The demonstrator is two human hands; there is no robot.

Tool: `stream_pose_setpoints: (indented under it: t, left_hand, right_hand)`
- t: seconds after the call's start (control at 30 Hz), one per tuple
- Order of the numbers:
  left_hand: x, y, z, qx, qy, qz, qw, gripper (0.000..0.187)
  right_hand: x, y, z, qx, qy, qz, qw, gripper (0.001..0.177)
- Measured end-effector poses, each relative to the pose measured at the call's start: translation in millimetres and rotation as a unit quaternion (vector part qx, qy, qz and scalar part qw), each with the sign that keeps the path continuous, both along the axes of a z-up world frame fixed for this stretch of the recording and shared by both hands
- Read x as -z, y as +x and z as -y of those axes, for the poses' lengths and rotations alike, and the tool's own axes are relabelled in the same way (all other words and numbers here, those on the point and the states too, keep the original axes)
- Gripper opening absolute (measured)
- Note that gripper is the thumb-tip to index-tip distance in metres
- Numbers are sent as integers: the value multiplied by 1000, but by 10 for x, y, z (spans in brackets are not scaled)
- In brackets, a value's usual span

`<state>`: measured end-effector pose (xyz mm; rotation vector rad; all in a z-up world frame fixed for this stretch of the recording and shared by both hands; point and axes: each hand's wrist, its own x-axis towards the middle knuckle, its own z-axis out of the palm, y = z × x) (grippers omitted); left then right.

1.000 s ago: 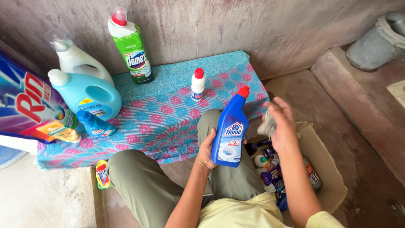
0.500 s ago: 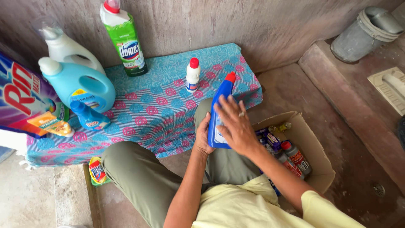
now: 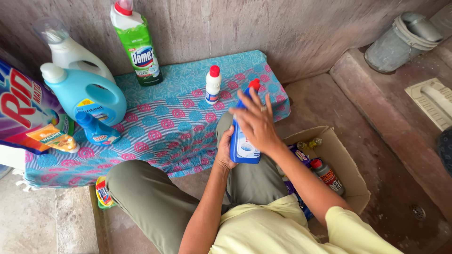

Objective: The person sits on the floor and repeatedly picks up cleaning product bottles and boxes from a cardboard box, wipes them with a cloth, and places them on a patterned cloth on the floor. The person handles multiple items one at a time, including liquid bottles and a small box, and arranges them in a row.

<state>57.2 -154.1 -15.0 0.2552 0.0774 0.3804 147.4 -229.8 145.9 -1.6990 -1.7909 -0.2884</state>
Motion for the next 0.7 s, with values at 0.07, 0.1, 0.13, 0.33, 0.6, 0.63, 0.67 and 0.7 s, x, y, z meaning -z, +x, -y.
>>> stream_pose_setpoints:
  t: [0.07,0.1,0.13,0.33,0.6,0.63,0.67,0.7]
  left_hand:
    - [-33,-12,0,6,7,11,1000,63]
    - [-58,-22,17,10,16,23,1000,64]
    - [-85,-31,18,13,26,34,999,64]
    - [-115,-20,109,-21,3,3,1000,61]
    - [-248,-115,242,-12,29,73,997,94]
    - [-274,-109,246,-2,49,92,994,101]
    - [-292,-100,243,-22,68,62,996,102]
    - [-301,-88,242,-43,85,33,995,103]
  right_hand:
    - [-90,87,-219,30,20,-38,999,28]
    - [-126,122,-297,46,26,-63,997,29]
    - [-145,136,-354,63,31,-88,994,30]
    - [-24,-67,-60,64,29,-25,997,38]
    - [324,-603,714,-32,-7,7,999,38]
    - [338,-615,754,-35,-1,8,999,38]
    - [347,-629,772,-28,3,-1,1000,37]
    - [344,-632,782,-21,5,-10,1000,37]
